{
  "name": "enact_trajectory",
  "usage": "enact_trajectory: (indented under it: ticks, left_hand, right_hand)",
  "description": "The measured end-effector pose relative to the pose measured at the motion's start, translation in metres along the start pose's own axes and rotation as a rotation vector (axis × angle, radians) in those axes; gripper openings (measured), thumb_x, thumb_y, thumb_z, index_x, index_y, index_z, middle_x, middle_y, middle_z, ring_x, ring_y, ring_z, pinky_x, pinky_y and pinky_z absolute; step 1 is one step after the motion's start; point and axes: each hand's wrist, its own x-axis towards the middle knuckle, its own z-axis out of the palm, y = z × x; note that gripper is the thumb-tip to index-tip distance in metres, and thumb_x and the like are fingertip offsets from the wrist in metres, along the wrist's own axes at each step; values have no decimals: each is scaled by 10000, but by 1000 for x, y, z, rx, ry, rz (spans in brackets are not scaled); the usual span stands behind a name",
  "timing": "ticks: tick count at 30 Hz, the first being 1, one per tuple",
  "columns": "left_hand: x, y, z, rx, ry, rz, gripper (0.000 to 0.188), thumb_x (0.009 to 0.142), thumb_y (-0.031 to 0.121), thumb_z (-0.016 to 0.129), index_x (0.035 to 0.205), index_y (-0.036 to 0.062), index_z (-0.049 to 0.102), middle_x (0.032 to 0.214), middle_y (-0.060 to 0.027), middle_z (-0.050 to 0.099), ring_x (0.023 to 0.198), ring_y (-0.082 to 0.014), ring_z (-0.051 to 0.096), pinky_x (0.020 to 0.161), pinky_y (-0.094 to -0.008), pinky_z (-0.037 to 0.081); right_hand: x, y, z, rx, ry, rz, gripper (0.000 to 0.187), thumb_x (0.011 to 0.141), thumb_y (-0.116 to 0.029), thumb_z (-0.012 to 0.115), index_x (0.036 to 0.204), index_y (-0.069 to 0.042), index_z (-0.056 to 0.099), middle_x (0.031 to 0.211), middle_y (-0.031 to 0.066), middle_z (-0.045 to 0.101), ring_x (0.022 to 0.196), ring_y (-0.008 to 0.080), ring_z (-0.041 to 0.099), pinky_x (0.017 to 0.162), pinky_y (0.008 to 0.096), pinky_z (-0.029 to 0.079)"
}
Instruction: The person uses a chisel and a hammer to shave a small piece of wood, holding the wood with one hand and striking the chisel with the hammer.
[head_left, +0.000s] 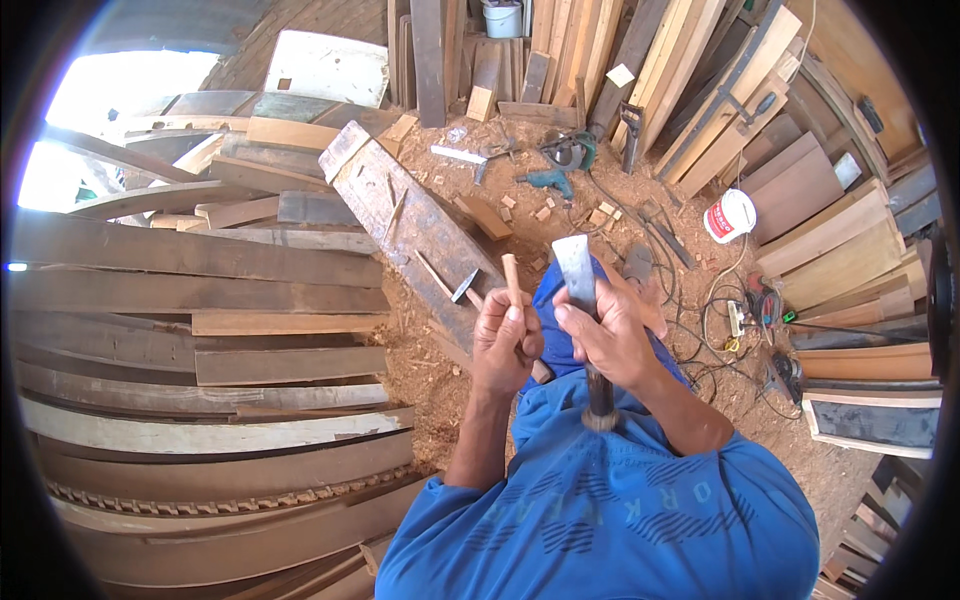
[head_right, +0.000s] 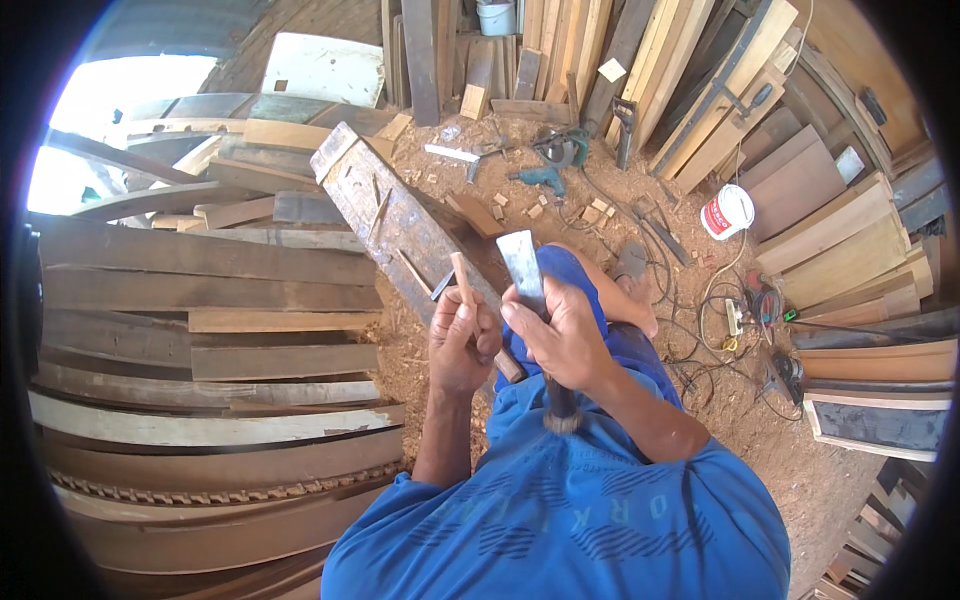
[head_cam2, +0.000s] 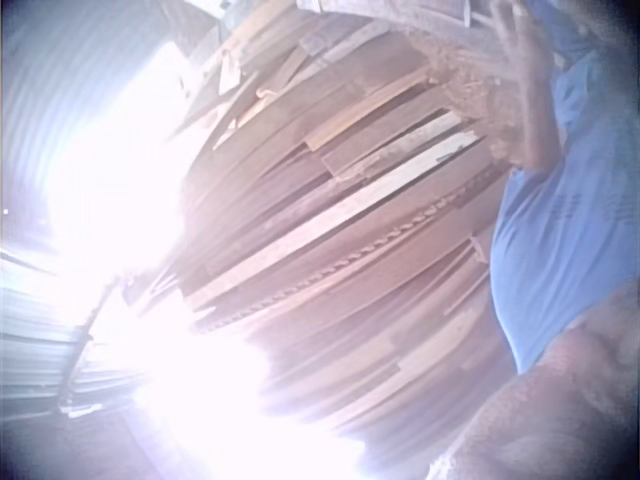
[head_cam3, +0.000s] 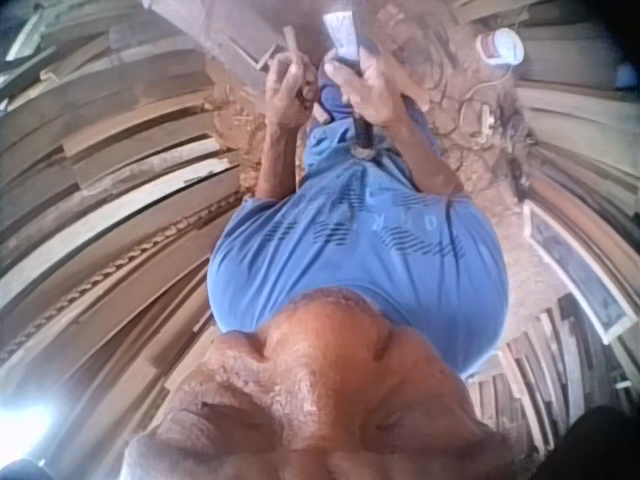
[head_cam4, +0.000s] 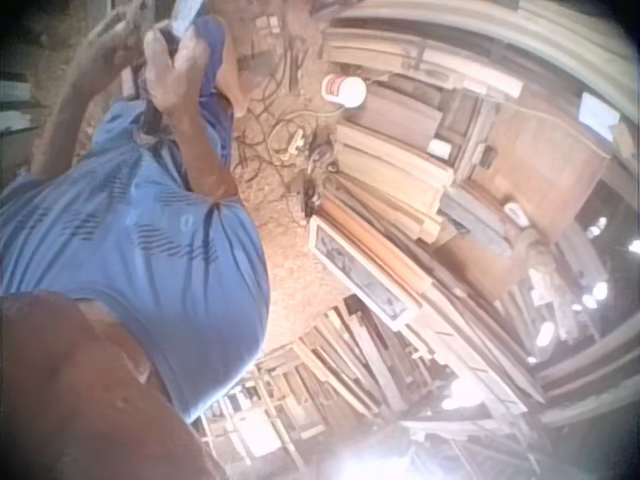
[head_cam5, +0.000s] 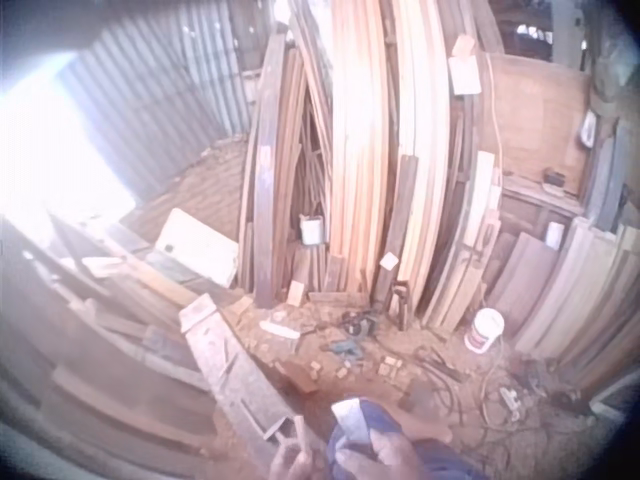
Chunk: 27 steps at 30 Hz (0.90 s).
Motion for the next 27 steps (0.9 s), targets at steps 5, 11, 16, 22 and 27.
enact_trajectory:
  ticks: [5,11,16,22,27]
  left_hand:
    - [-5,-10,13,371,-32,67,120,1022,185,488,1084,89,524,749,29,499,578,-28,399,501,-181,340]
    - [-7,-20,8,288,-8,18,114,1028,194,477,1068,94,514,730,33,489,561,-30,385,481,-185,311]
    - [-2,-28,12,296,35,40,129,1028,227,485,1032,100,507,744,34,487,565,-28,384,480,-172,315]
    - [0,-27,8,9,-41,-199,127,1016,223,510,1006,98,531,748,22,505,569,-45,411,481,-192,326]
    - [8,-30,-15,-142,104,-106,102,1004,190,524,1025,96,560,821,-14,573,610,-87,474,524,-213,394]
  right_hand:
    - [24,4,6,-129,70,-242,166,900,-147,670,949,-4,601,796,45,613,719,84,554,642,279,479]
    - [24,15,9,-239,140,-222,203,897,-185,672,924,6,610,761,84,633,679,167,593,650,346,488]
    - [27,25,3,-279,190,-240,185,915,-173,638,949,5,602,792,125,638,694,213,602,669,359,487]
    - [28,30,-5,-137,165,-250,191,922,-170,631,998,-1,583,802,84,622,745,154,581,692,334,481]
    - [20,25,-5,63,93,-115,140,982,-180,552,998,-41,557,744,6,552,595,50,492,517,231,424]
